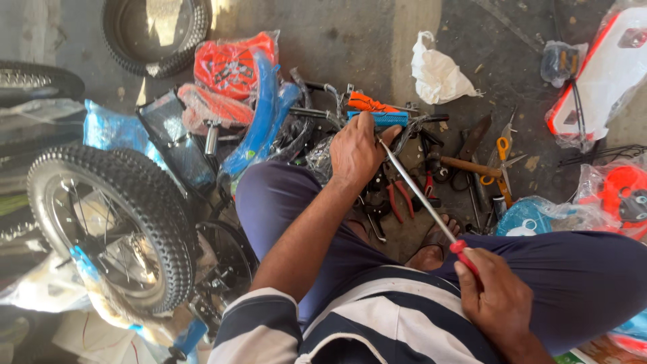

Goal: The person sits on the floor and assembles a bicycle handlebar. They use a hammer to secure a metal clamp onto the handlebar stem, then use scissors to trim excess zip ties. Finally, they use a screwdriver to tighten the clamp and secure the handlebar in place.

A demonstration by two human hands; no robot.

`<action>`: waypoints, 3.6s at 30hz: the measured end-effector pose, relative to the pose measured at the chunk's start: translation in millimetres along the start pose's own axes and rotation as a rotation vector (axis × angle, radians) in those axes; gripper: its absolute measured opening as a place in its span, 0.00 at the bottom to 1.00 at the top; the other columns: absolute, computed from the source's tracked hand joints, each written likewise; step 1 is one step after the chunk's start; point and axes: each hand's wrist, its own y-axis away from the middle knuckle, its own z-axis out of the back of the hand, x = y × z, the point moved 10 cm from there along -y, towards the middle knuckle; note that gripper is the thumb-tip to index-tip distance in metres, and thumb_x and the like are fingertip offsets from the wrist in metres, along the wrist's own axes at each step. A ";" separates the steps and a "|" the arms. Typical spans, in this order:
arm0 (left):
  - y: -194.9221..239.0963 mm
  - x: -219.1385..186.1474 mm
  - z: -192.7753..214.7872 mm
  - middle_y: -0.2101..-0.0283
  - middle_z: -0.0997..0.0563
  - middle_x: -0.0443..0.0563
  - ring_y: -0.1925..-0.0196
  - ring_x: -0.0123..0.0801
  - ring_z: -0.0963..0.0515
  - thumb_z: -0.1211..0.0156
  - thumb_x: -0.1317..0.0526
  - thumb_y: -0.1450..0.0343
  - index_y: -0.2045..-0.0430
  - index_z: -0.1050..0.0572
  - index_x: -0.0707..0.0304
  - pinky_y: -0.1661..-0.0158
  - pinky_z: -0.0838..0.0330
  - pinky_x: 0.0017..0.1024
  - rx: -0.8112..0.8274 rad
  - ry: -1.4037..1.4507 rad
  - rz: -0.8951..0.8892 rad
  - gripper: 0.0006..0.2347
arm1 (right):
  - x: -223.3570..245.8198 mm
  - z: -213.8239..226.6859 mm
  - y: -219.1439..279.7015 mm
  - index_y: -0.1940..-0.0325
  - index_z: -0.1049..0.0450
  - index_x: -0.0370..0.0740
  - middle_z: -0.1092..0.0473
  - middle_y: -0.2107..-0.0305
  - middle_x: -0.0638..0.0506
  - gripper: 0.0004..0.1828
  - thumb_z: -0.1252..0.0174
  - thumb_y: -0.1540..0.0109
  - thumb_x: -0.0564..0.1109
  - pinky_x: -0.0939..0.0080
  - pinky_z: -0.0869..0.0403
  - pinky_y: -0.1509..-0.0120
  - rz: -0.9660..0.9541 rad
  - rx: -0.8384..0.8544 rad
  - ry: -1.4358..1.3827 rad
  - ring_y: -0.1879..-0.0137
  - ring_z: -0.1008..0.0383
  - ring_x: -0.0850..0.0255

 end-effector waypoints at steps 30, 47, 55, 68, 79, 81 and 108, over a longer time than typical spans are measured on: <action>4.0 -2.6 -5.7 0.72 0.21 0.61 0.71 0.60 0.21 0.32 0.47 0.32 0.72 0.33 0.66 0.72 0.29 0.51 -0.038 -0.002 -0.031 0.20 | -58.2 -69.0 23.4 0.46 0.25 0.39 0.25 0.67 0.50 0.20 0.37 0.43 0.40 0.65 0.29 0.70 -1.069 0.383 -1.298 0.71 0.30 0.65; 3.2 3.9 -15.9 0.75 0.23 0.60 0.75 0.57 0.22 0.33 0.46 0.30 0.74 0.34 0.65 0.74 0.31 0.48 0.003 -0.046 -0.022 0.21 | -61.1 -63.5 14.7 0.47 0.26 0.36 0.23 0.64 0.41 0.16 0.36 0.36 0.45 0.62 0.26 0.66 -0.815 0.269 -1.277 0.68 0.24 0.59; 6.5 -1.0 -16.3 0.73 0.22 0.61 0.73 0.58 0.21 0.33 0.46 0.30 0.72 0.34 0.65 0.74 0.29 0.48 -0.030 -0.035 -0.079 0.21 | -45.1 -18.9 -3.9 0.47 0.31 0.43 0.26 0.60 0.48 0.16 0.37 0.38 0.43 0.61 0.26 0.63 -0.425 0.129 -0.630 0.65 0.24 0.58; 17.5 -7.8 -21.7 0.74 0.24 0.61 0.75 0.58 0.23 0.33 0.47 0.29 0.73 0.33 0.65 0.74 0.30 0.47 -0.053 -0.072 -0.169 0.20 | -56.3 -64.3 34.4 0.43 0.31 0.36 0.28 0.67 0.48 0.25 0.36 0.42 0.43 0.67 0.32 0.71 -1.016 0.372 -1.314 0.72 0.32 0.66; 9.4 -7.9 -22.7 0.76 0.25 0.60 0.76 0.58 0.24 0.34 0.47 0.29 0.75 0.35 0.65 0.76 0.32 0.47 -0.012 -0.067 -0.085 0.21 | -46.9 -19.3 -4.0 0.46 0.30 0.42 0.28 0.66 0.51 0.20 0.39 0.42 0.45 0.69 0.32 0.65 -0.666 0.245 -0.819 0.69 0.32 0.69; 9.3 -6.0 -23.7 0.75 0.25 0.59 0.76 0.58 0.23 0.35 0.47 0.28 0.75 0.36 0.65 0.75 0.31 0.47 0.000 -0.074 -0.079 0.21 | -0.5 27.5 -17.4 0.46 0.32 0.48 0.29 0.61 0.50 0.15 0.43 0.37 0.47 0.72 0.32 0.58 -0.088 -0.054 -0.137 0.62 0.30 0.73; 10.2 3.7 -33.1 0.71 0.24 0.61 0.69 0.59 0.22 0.38 0.44 0.29 0.71 0.35 0.64 0.68 0.30 0.51 0.043 0.009 -0.012 0.21 | -47.4 -10.1 7.3 0.46 0.27 0.35 0.24 0.59 0.42 0.24 0.36 0.42 0.50 0.57 0.24 0.52 -0.377 0.131 -0.225 0.57 0.21 0.56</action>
